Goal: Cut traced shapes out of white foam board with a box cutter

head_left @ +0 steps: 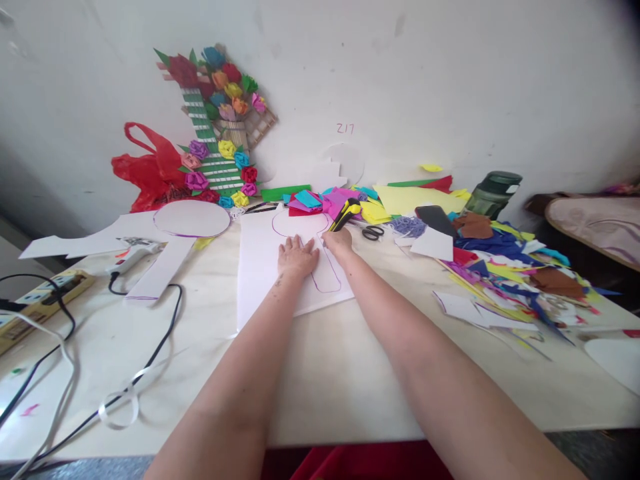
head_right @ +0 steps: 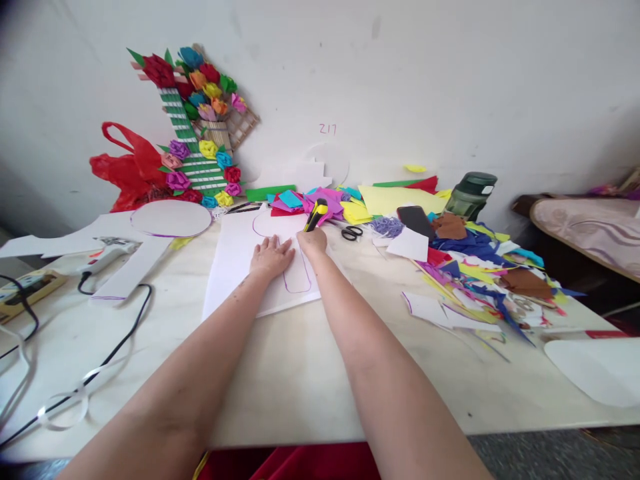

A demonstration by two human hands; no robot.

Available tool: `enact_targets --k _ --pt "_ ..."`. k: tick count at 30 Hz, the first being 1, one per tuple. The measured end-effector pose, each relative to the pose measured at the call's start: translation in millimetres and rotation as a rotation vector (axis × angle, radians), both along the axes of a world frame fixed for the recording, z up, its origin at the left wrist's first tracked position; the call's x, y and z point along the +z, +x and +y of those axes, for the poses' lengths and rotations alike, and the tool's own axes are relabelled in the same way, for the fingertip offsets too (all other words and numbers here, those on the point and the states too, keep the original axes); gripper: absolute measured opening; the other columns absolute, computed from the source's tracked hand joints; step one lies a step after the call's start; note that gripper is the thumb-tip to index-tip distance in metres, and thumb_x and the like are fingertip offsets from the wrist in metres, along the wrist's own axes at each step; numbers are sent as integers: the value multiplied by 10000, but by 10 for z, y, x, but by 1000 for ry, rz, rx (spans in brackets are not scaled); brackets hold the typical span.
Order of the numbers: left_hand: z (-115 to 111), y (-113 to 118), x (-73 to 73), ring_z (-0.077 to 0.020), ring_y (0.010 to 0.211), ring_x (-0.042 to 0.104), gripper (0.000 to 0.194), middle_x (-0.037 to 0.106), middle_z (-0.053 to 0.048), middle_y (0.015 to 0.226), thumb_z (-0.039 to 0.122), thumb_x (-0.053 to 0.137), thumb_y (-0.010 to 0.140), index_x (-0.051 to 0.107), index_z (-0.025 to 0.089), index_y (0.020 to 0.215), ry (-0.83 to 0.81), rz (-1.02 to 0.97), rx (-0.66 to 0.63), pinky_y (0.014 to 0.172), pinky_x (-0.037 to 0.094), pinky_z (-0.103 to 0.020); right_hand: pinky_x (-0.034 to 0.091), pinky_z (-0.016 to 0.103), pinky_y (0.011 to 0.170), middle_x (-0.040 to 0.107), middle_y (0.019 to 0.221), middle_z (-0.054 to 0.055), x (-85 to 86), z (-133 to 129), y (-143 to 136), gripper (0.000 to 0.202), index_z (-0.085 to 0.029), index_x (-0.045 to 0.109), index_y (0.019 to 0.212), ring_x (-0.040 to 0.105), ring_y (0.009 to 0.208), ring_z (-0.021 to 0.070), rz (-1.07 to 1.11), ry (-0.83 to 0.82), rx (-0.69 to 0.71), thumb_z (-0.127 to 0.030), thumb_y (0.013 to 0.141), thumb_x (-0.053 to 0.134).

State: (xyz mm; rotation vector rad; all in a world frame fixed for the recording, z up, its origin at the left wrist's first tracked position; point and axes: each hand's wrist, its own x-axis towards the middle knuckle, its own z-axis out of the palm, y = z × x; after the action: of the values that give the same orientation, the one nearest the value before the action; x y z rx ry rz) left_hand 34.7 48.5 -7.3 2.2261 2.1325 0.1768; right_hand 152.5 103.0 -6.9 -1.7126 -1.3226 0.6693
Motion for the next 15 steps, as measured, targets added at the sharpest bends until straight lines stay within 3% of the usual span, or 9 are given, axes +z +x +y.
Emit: enact_targets --k 15 --pt "21 -8 -22 -298 1380 128 561 201 11 1518 521 205 884 322 348 1404 -1 -14 -3 1097 131 -497 502 271 690 671 678 91 -52 39 -28 145 -156 641 709 658 808 236 -1 -5 -56 -252 626 574"
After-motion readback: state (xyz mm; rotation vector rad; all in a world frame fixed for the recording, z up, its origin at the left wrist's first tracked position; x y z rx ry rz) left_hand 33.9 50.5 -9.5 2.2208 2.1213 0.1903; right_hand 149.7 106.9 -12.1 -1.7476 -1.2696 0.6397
